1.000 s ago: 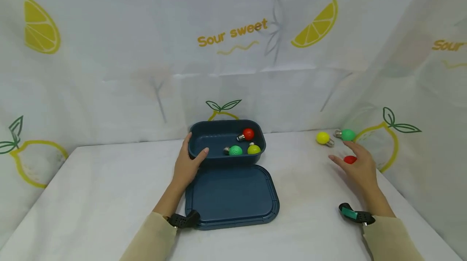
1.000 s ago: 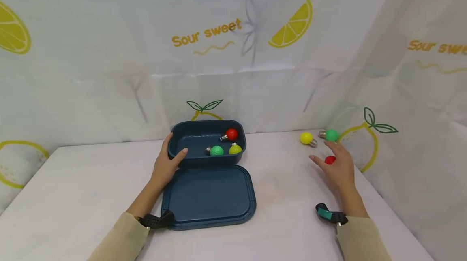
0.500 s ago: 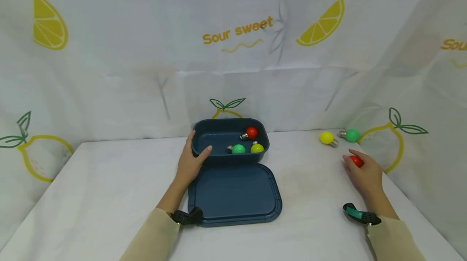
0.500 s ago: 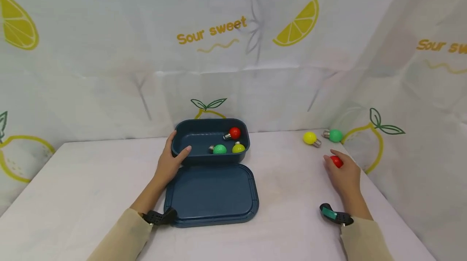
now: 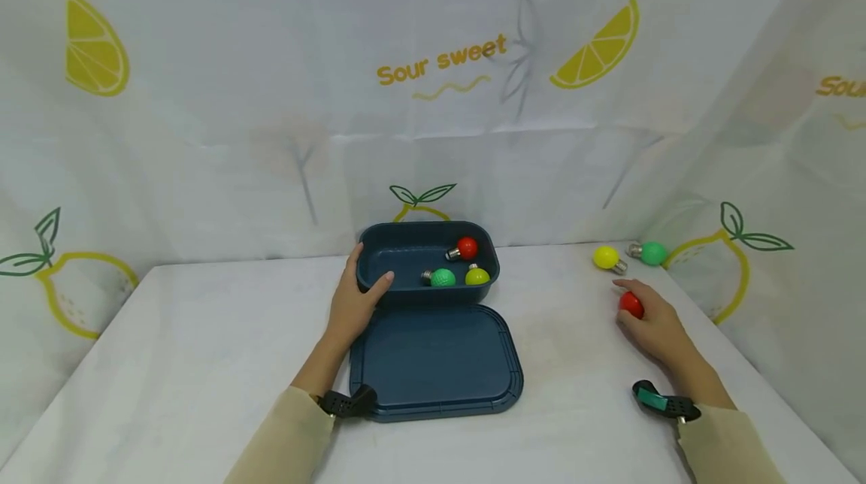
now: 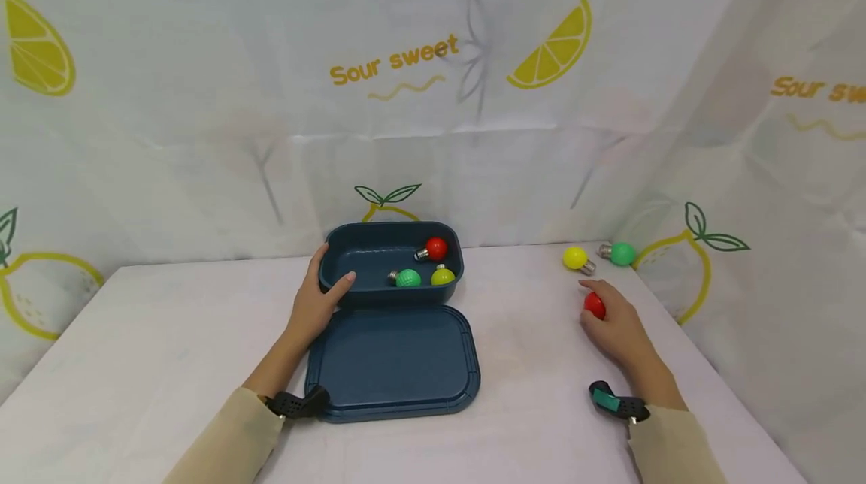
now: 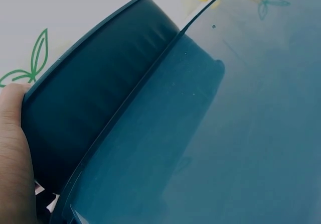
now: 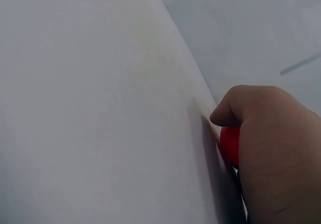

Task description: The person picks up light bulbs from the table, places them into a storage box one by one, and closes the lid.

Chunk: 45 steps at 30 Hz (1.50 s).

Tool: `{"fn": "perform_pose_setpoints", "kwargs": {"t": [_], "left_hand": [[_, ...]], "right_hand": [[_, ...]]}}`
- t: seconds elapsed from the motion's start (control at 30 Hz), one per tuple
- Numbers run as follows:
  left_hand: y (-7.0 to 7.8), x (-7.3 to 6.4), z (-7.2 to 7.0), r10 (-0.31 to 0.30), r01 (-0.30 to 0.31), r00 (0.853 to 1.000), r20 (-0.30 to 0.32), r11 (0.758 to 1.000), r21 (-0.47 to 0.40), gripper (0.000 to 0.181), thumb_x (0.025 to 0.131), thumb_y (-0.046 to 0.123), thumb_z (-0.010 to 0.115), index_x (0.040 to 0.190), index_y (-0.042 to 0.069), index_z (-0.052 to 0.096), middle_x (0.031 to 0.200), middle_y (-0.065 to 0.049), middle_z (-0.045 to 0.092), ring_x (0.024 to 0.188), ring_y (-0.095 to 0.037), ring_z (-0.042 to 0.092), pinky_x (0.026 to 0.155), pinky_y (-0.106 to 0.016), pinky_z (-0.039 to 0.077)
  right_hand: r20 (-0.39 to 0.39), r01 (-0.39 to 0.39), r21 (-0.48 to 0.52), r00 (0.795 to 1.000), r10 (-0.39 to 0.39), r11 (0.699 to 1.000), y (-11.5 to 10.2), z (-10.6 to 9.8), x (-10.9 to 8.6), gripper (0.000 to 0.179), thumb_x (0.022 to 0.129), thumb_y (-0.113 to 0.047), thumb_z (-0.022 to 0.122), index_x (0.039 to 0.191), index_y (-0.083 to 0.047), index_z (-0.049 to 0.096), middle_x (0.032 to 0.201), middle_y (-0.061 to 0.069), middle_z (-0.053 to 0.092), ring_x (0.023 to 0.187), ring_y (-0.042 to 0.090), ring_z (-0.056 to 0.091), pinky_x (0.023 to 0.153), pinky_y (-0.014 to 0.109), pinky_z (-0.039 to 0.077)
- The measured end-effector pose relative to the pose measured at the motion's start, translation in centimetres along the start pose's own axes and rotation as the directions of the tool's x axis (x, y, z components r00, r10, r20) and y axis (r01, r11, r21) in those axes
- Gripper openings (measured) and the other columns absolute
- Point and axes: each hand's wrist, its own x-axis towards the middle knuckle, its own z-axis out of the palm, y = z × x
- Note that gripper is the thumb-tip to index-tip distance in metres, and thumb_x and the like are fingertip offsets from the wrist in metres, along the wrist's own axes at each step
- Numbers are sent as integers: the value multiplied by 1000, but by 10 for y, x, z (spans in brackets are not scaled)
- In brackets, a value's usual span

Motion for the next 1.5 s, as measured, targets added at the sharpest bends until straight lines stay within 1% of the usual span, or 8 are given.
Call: {"fn": "perform_pose_setpoints", "kwargs": {"t": [0.1,0.27,0.53,0.77,1.0,1.2,1.37,1.5], "left_hand": [[-1,-1,0,-3,3,1000,-1,1000,-4,90,92,62,61,163,33,14,170,-5,21,156,-32,24,123,-61,25],[-1,-2,0,-7,7,1000,1,1000,-8,90,92,62,61,163,33,15,170,-5,22,156,-31,25,123,-61,25],[-1,-1,1,-3,3,1000,-15,1000,4,89,92,61,61,163,32,15,170,-5,23,156,-32,26,122,-62,26],[2,-1,2,-1,1,1000,-18,1000,-11,87,93,60,61,163,33,15,170,-4,22,156,-31,25,122,-62,25],[1,1,4,-14,14,1000,-14,1000,1,87,93,59,61,163,33,15,170,-4,21,156,-31,26,122,-62,26],[0,0,1,-4,4,1000,-12,1000,-2,88,93,60,60,163,32,15,170,-5,22,156,-31,25,122,-61,26],[0,2,4,5,-5,1000,-6,1000,0,88,94,61,60,163,32,14,170,-5,21,156,-31,25,122,-61,26],[0,-1,3,1,-1,1000,-12,1000,3,88,93,60,61,163,31,15,170,-5,22,156,-31,25,123,-61,25]], "right_hand": [[42,39,16,998,-39,999,-8,4,1,59,99,-14,60,151,0,37,150,35,40,134,56,39,105,76,34],[77,3,26,997,-5,1000,-22,17,5,65,102,-25,61,151,2,28,146,34,44,128,52,46,108,71,37],[16,31,106,999,-33,994,-51,36,6,56,95,-17,71,139,2,42,152,25,48,133,47,48,109,64,42],[-46,12,100,999,-8,995,-86,53,12,61,91,-16,76,143,1,49,150,24,51,135,47,48,107,60,45],[-1,-49,98,999,49,994,-111,71,22,58,93,-21,74,144,-5,51,146,22,55,128,43,54,106,57,49],[36,-8,117,999,4,993,-136,86,34,57,93,-22,73,144,-6,52,141,22,60,120,41,59,103,56,52],[18,-20,136,1000,17,990,-139,92,39,56,93,-25,71,143,-8,53,139,21,62,116,39,60,99,54,55],[8,-27,164,1000,26,986,-135,97,38,55,93,-25,73,143,-9,55,145,18,58,122,39,59,102,53,53]]}}
